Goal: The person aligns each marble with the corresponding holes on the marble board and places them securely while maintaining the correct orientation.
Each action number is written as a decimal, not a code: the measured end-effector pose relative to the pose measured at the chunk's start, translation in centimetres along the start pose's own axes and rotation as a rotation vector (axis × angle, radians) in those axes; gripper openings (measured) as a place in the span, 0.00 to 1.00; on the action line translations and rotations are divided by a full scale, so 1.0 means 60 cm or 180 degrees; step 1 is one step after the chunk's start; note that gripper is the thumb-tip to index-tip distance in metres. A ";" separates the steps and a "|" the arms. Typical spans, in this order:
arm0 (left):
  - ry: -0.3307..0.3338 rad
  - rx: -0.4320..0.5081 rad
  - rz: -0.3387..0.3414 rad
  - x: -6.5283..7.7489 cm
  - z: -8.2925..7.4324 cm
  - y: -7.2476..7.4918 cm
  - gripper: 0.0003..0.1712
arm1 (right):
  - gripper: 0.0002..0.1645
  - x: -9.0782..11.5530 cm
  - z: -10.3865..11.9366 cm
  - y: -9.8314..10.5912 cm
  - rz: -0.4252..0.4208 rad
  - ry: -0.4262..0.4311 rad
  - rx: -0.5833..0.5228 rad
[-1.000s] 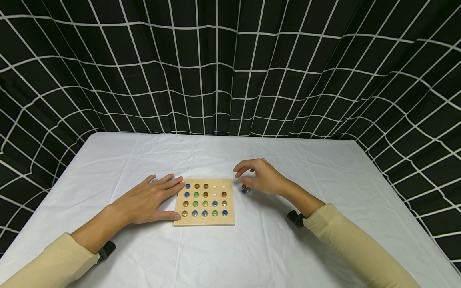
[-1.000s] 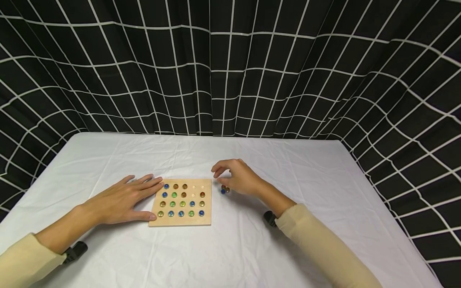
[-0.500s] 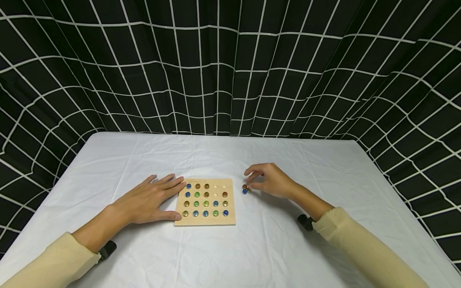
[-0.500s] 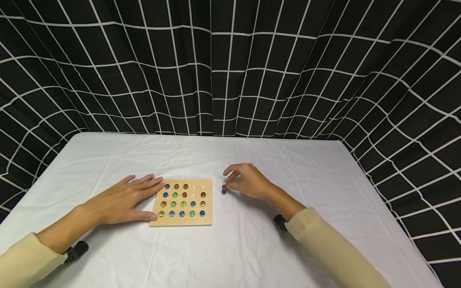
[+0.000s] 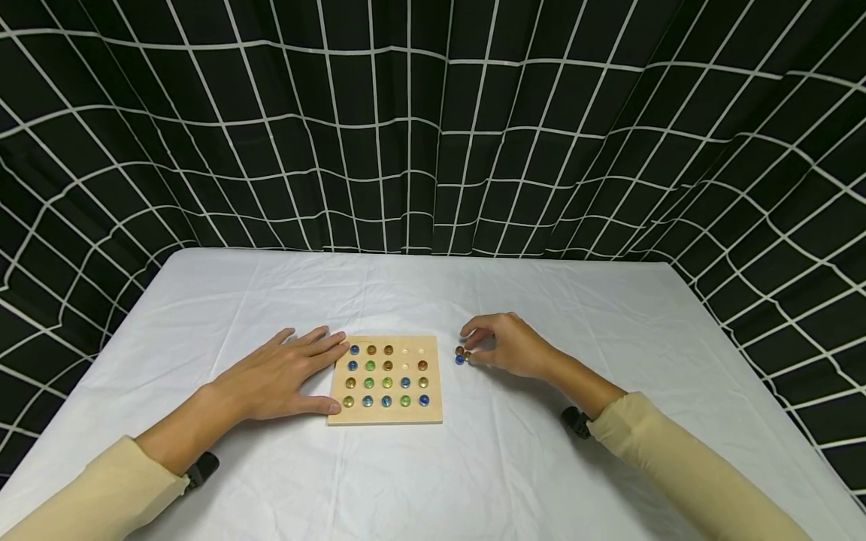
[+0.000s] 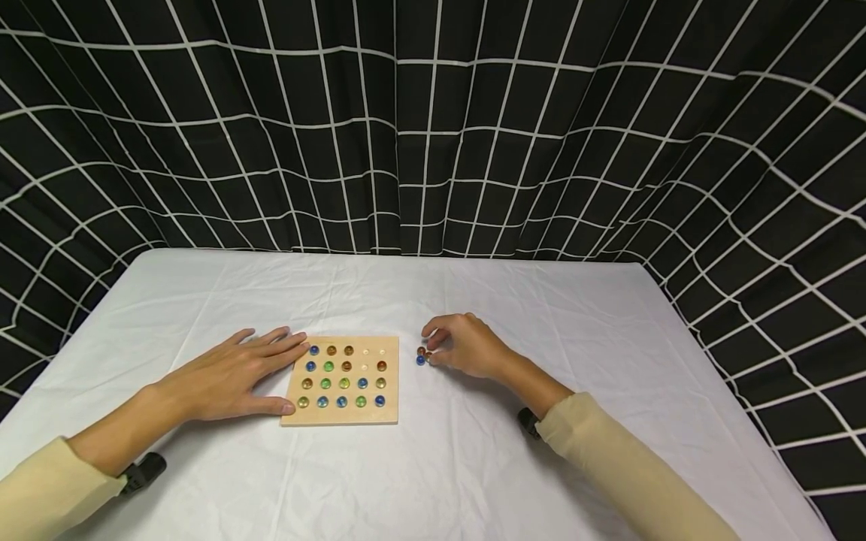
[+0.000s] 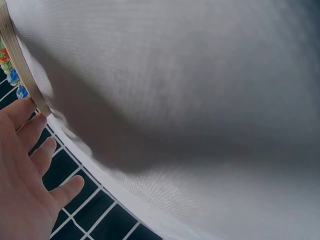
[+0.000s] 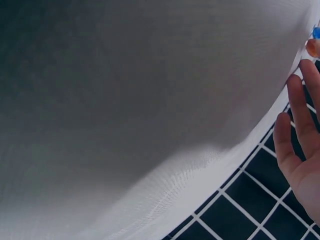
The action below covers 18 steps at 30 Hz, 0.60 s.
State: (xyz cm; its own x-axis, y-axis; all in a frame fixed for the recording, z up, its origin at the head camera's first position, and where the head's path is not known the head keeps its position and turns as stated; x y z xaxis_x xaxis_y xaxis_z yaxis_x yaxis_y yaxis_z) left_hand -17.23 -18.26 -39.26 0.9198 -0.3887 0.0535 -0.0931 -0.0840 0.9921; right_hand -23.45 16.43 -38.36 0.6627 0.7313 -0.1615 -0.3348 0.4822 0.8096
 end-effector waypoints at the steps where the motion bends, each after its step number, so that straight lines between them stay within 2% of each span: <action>1: 0.0003 0.0000 0.0005 0.000 0.000 -0.001 0.56 | 0.19 0.000 0.000 -0.001 0.0006 0.0004 0.0012; 14: 0.0023 0.0000 0.0021 0.000 0.001 -0.002 0.57 | 0.18 0.000 0.005 -0.001 0.0050 0.0076 0.0069; 18: 0.0023 -0.0005 0.0016 0.000 0.001 -0.002 0.57 | 0.18 -0.005 0.010 0.007 -0.0060 0.0148 0.0098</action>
State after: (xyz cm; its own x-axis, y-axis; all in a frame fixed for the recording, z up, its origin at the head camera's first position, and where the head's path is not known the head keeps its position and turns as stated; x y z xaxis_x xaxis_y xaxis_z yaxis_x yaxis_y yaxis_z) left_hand -17.25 -18.27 -39.37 0.9220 -0.3825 0.0594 -0.0972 -0.0804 0.9920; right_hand -23.41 16.13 -37.62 0.6367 0.7441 -0.2023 -0.3012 0.4815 0.8231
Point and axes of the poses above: each hand's wrist, its own x-axis away from the middle knuckle, its own y-axis out of the back of the hand, z = x × y, the point moved 3 cm from there along -x, towards the middle knuckle, and after that the axes turned 15 degrees about y, right-handed, at the moved point
